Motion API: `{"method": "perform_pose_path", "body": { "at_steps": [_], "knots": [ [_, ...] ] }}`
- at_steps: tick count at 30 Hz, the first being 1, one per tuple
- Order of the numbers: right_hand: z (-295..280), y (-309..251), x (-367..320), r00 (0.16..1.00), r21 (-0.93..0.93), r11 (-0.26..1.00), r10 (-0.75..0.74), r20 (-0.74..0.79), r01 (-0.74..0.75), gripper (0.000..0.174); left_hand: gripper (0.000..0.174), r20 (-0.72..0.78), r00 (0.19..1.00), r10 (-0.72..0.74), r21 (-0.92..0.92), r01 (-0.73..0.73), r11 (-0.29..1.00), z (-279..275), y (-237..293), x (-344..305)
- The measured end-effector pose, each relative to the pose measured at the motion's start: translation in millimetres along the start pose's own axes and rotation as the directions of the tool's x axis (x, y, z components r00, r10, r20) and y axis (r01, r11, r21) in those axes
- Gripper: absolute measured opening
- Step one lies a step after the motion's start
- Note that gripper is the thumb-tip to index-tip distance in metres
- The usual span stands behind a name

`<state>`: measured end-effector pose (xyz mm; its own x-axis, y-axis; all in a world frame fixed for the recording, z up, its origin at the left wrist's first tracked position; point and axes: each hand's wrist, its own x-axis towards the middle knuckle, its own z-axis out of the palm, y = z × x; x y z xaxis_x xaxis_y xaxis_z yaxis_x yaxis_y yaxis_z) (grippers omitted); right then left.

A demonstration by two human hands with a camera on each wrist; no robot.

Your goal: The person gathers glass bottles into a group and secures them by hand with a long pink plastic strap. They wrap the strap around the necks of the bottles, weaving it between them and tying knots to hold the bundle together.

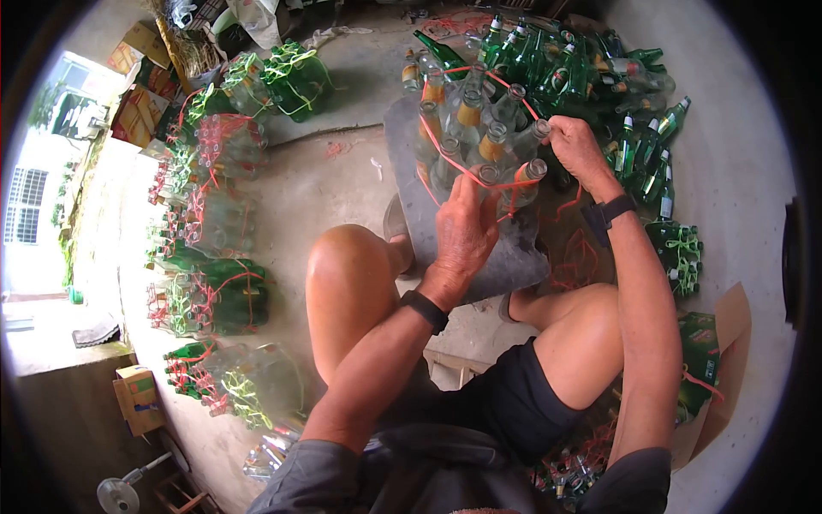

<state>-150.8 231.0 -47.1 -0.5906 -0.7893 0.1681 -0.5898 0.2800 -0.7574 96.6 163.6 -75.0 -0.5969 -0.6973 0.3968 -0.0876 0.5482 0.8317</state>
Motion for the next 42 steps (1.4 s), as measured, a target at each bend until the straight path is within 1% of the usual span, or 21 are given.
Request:
{"method": "perform_pose_path", "body": {
  "at_steps": [1,3,6,7,9,13,15,18,22,25,27,28,30,31,33,34,35,37,39,42],
  "knots": [
    [-0.3,-0.8,-1.0,1.000,0.000,1.000,0.000,0.000,0.000,0.022,0.038,0.000,1.000,0.000,0.000,0.000,1.000,-0.4,-1.1,0.1],
    [-1.5,-4.9,-4.2,1.000,-0.066,0.998,0.019,0.019,-0.017,0.022,0.037,-0.011,1.000,-0.015,0.007,0.015,1.000,-2.0,-3.0,0.5],
    [-2.5,-13.6,-10.3,1.000,-0.101,0.995,0.016,0.022,-0.014,0.022,0.036,-0.040,0.999,0.012,0.026,-0.011,1.000,-6.0,-4.8,0.7],
    [-0.6,-11.7,-10.9,1.000,-0.098,0.995,0.015,0.021,-0.013,0.022,0.036,-0.039,0.999,0.013,0.029,-0.012,1.000,-7.4,-5.3,0.6],
    [4.2,-6.6,-13.4,0.999,-0.084,0.996,-0.042,-0.009,0.041,0.023,0.035,-0.038,0.999,-0.013,0.060,0.016,0.998,-8.9,-6.7,0.3],
    [7.2,-1.7,-14.8,0.999,-0.090,0.995,-0.051,-0.011,0.050,0.020,0.035,-0.079,0.997,0.006,0.065,-0.001,0.998,-10.5,-10.0,2.5],
    [7.6,-4.0,-16.0,0.999,-0.172,0.984,-0.037,0.011,0.039,0.018,0.044,-0.013,0.993,-0.115,0.025,0.116,0.993,-14.0,-11.1,3.4],
    [10.0,-13.6,-22.3,1.000,-0.207,0.978,-0.017,-0.014,0.014,0.020,0.045,-0.032,0.993,-0.114,0.030,0.115,0.993,-17.6,-10.2,5.5],
    [11.0,-20.1,-24.3,1.000,-0.253,0.967,-0.016,-0.002,0.015,0.019,0.045,-0.022,0.996,-0.090,0.061,0.091,0.994,-22.8,-6.8,5.3],
    [14.6,-24.9,-25.9,1.000,-0.304,0.953,-0.001,-0.029,-0.008,0.018,0.041,-0.026,0.991,-0.129,0.038,0.130,0.991,-24.4,-3.2,4.0],
    [14.4,-27.8,-26.7,1.000,-0.326,0.945,0.019,-0.024,-0.025,0.019,0.032,-0.141,0.963,-0.230,-0.050,0.225,0.973,-24.0,1.4,1.4],
    [14.9,-25.1,-25.1,1.000,-0.325,0.945,0.019,-0.023,-0.025,0.019,0.032,-0.141,0.963,-0.230,-0.049,0.225,0.973,-24.4,2.6,-1.0],
    [17.2,-19.5,-23.0,1.000,-0.353,0.936,0.000,0.000,0.000,0.022,0.026,-0.135,0.981,-0.141,-0.004,0.141,0.990,-26.9,7.7,-9.5],
    [18.4,-18.5,-24.1,1.000,-0.350,0.937,0.002,0.000,-0.001,0.022,0.026,-0.134,0.981,-0.141,-0.002,0.142,0.990,-25.6,12.4,-14.6],
    [19.2,-17.0,-25.2,1.000,-0.377,0.926,-0.012,0.003,0.012,0.022,0.018,-0.073,0.997,-0.010,-0.059,0.006,0.998,-17.0,23.3,-23.9],
    [18.8,-16.2,-25.3,1.000,-0.379,0.925,-0.011,0.003,0.011,0.022,0.028,-0.045,0.999,0.020,-0.062,-0.022,0.998,-13.2,24.3,-26.2],
    [18.8,-15.2,-25.1,1.000,-0.386,0.922,-0.021,0.012,0.024,0.022,0.028,-0.044,0.999,0.017,-0.064,-0.020,0.998,-9.4,25.0,-26.7],
    [20.2,-11.9,-25.7,0.999,-0.393,0.919,-0.033,0.022,0.039,0.022,0.038,-0.003,0.999,-0.044,-0.009,0.044,0.999,-0.5,24.6,-24.7],
    [21.4,-10.3,-26.7,0.997,-0.408,0.910,-0.072,0.035,0.080,0.021,0.040,-0.008,0.999,-0.052,-0.004,0.052,0.999,13.2,20.9,-18.1],
    [18.8,-11.9,-29.5,0.994,-0.415,0.904,-0.089,0.058,0.105,0.022,0.045,-0.021,0.997,-0.072,0.004,0.073,0.997,31.5,14.7,-10.8]
  ]
}}
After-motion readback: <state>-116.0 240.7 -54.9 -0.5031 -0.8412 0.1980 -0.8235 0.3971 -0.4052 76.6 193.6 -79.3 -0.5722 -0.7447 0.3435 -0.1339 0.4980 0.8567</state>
